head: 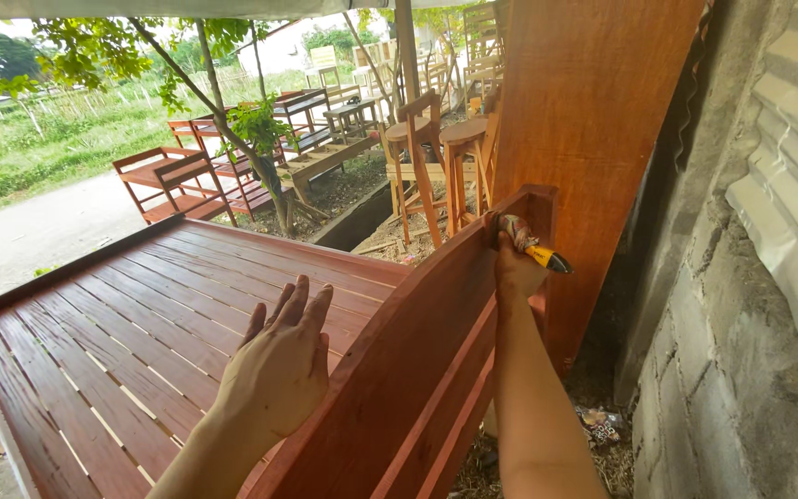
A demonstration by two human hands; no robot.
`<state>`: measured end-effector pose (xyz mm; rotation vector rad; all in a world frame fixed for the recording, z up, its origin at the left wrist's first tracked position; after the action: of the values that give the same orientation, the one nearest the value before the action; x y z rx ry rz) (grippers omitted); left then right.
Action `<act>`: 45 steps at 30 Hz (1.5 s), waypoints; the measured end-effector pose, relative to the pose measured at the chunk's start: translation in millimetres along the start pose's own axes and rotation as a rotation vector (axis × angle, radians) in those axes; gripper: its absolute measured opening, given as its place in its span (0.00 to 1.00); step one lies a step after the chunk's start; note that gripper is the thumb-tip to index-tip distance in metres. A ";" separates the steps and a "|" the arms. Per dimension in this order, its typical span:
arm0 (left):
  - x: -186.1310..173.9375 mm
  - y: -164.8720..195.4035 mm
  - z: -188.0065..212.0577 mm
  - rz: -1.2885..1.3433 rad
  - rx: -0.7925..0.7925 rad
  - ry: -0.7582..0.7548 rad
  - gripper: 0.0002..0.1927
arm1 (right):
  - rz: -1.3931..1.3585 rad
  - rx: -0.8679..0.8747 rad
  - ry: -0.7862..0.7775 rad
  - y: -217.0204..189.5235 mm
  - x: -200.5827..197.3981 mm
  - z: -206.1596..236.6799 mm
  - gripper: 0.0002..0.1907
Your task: The person applies reddish-brown stain to a wooden bench using a brush. They repeatedly dip the brush into a small container of stain and coat the bench's slats and frame, working along the length of the bench.
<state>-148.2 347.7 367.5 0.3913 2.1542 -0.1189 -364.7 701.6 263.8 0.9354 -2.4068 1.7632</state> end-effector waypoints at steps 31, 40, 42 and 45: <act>-17.0 -15.6 20.4 0.101 0.028 0.056 0.30 | -0.485 0.441 -0.152 -23.6 -26.7 88.7 0.13; -53.6 -16.2 65.3 0.228 0.103 0.096 0.29 | -0.164 0.622 -0.267 -96.8 -98.2 194.8 0.18; -63.1 -20.9 90.4 0.260 0.113 0.088 0.29 | -0.124 0.590 -0.273 -117.8 -124.3 228.4 0.22; -77.9 -29.7 124.1 0.311 0.117 0.056 0.29 | -0.036 0.507 -0.288 -135.4 -172.6 291.9 0.26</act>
<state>-19.0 273.0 357.4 0.7999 2.1190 -0.0586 -64.4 499.9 214.4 1.3475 -2.0877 2.4325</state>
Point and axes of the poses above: each hand's wrist, its own z-axis away from the middle knuckle, its own x-axis out of the palm, y = z × x, the point moved 9 cm from there along -z, towards the middle knuckle, and after that the axes turned 8 degrees about y, right-handed, at the moved point
